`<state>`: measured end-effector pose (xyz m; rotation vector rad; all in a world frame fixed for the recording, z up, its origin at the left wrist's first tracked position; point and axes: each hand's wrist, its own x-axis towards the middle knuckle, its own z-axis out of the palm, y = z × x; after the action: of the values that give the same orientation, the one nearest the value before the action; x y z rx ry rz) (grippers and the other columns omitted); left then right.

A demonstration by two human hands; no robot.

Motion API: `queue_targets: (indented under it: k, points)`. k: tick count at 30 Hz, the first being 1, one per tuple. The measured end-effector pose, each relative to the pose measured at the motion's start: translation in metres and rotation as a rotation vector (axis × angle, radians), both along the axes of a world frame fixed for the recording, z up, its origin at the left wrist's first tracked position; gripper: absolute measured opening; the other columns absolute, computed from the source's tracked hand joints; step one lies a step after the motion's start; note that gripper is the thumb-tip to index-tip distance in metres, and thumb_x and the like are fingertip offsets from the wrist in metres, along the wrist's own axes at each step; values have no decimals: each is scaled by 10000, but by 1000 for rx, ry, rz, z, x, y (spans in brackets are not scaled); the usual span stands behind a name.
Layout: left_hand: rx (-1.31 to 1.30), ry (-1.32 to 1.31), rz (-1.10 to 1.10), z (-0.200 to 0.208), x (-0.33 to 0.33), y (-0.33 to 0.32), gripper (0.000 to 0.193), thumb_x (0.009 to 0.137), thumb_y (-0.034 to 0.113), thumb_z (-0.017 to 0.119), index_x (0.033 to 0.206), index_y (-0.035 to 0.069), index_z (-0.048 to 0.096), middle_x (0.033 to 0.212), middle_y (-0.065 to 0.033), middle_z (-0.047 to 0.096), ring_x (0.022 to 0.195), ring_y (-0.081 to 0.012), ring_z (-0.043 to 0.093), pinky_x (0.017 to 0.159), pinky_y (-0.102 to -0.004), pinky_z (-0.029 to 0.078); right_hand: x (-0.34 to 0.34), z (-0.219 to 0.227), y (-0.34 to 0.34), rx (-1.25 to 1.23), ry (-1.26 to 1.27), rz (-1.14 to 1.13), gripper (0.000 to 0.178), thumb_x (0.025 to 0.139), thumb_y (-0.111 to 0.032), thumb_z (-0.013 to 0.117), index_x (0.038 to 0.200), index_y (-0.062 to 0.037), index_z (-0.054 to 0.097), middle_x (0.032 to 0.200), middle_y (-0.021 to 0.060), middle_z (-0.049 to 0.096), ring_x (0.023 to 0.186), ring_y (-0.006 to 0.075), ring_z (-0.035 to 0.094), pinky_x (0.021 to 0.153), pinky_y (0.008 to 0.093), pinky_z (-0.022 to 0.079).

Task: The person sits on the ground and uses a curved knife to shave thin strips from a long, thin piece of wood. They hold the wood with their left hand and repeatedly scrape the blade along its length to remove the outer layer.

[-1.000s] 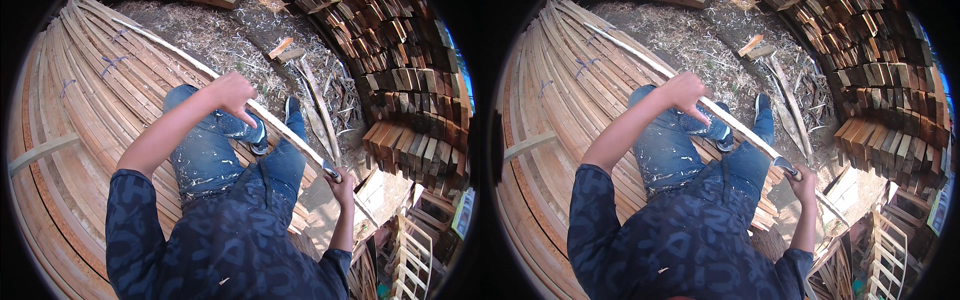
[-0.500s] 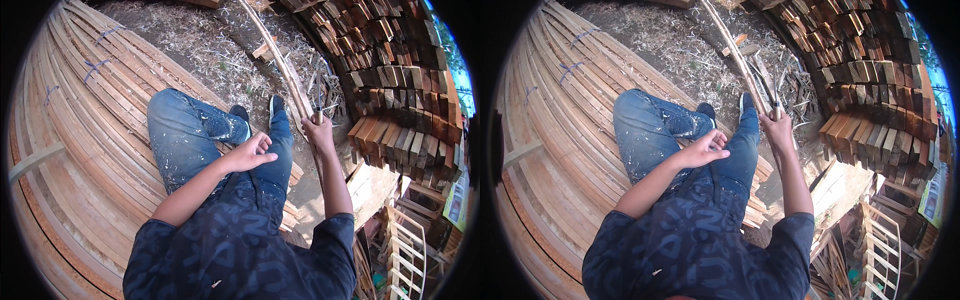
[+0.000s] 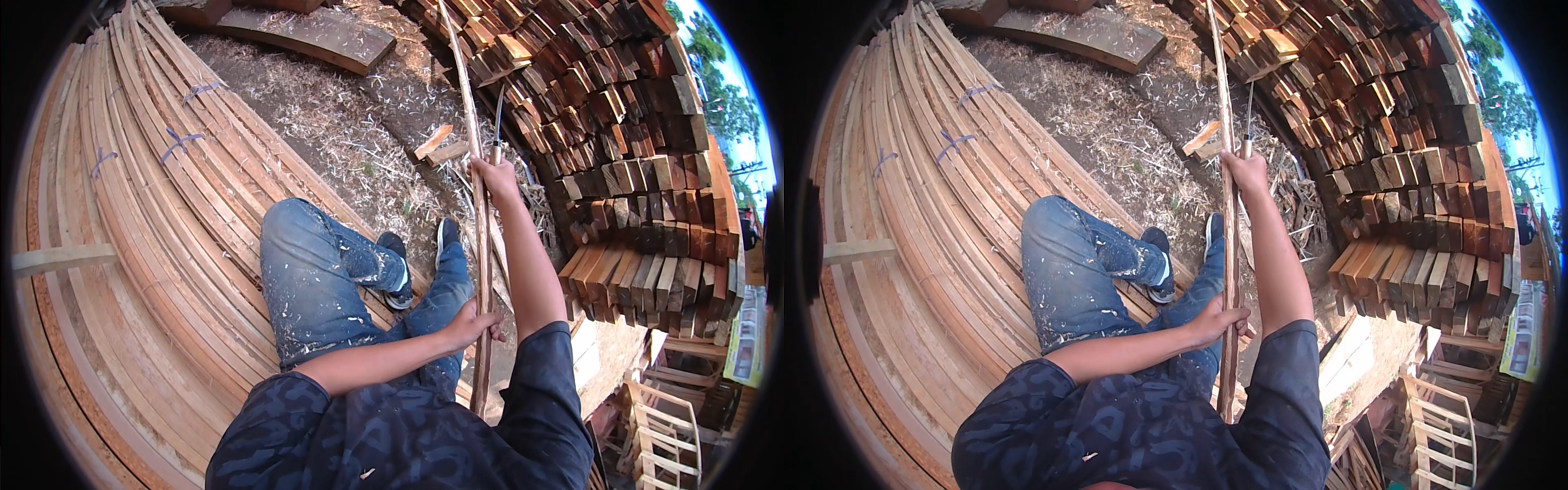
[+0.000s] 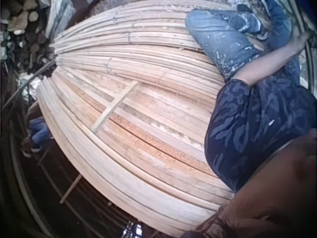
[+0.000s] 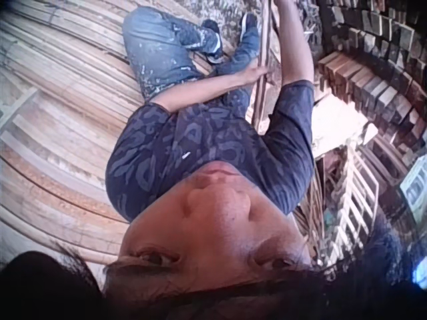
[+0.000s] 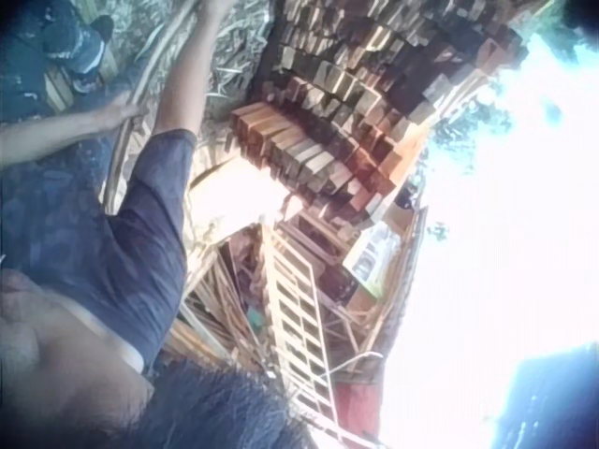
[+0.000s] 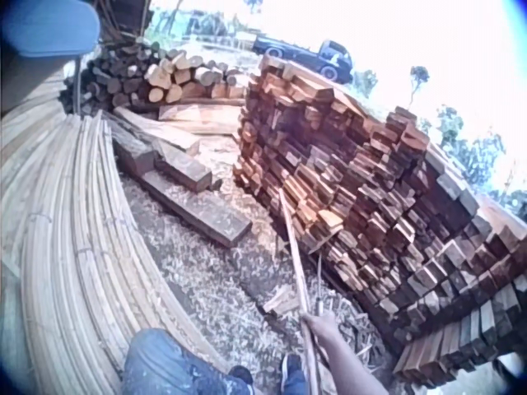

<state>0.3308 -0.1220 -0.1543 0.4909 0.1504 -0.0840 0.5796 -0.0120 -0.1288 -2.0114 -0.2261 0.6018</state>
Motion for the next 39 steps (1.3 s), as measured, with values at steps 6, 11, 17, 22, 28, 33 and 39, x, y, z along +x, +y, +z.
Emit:
queue_targets:
  k: [6, 11, 17, 22, 28, 33, 39]
  points:
    - [-94, 38, 89, 17, -4, 43, 129, 920, 83, 524, 915, 95, 395, 657, -14, 446, 581, -130, 529, 611, -396, 579, 21, 23, -51, -275, -174, 297, 355, 799, -333, 726, 789, -3, 596, 679, 46, 592, 611, 120, 550, 575, 306, 456]
    - [-67, 139, 287, 21, 16, 105, 128, 905, 92, 525, 875, 105, 402, 647, 4, 442, 567, -119, 523, 485, -332, 528, -26, 90, -134, -367, -159, 340, 307, 831, -284, 705, 809, 3, 601, 666, 28, 583, 615, 89, 525, 577, 271, 438]
    - [40, 206, 465, 34, 54, 174, 142, 890, 96, 540, 782, 77, 449, 610, 6, 474, 544, -116, 525, 472, -295, 494, -106, 134, -212, -95, 402, 241, 436, 851, -300, 683, 1016, 90, 578, 1034, 196, 650, 961, 237, 648, 826, 362, 548]
    - [146, 244, 483, 50, 72, 205, 141, 873, 94, 538, 756, 55, 470, 592, -23, 500, 490, -134, 524, 457, -299, 501, -194, 142, -243, 174, 549, 381, 534, 729, -280, 805, 1052, 80, 578, 1071, 203, 633, 1001, 237, 625, 885, 396, 520]
    - [190, 281, 409, 33, 95, 247, 181, 868, 116, 537, 703, 51, 499, 565, -57, 512, 464, -163, 533, 464, -300, 494, -277, 132, -219, 343, 701, 239, 208, 794, 14, 688, 888, 14, 503, 1097, 222, 612, 959, 241, 652, 786, 343, 562]
    - [406, 413, 315, 29, 68, 279, 116, 891, 122, 542, 815, 74, 470, 581, 27, 466, 456, -57, 448, 415, -203, 438, -298, 113, -183, 601, 745, 171, 315, 820, 44, 633, 744, -90, 358, 1105, 274, 580, 937, 284, 657, 765, 374, 571]
    - [760, 597, 169, 36, -4, 323, 109, 883, 123, 577, 842, 64, 494, 592, 42, 469, 462, -49, 452, 390, -193, 417, -293, 83, -168, 542, 810, 225, 276, 837, 13, 617, 754, -85, 373, 1055, 242, 610, 895, 258, 661, 735, 355, 566]
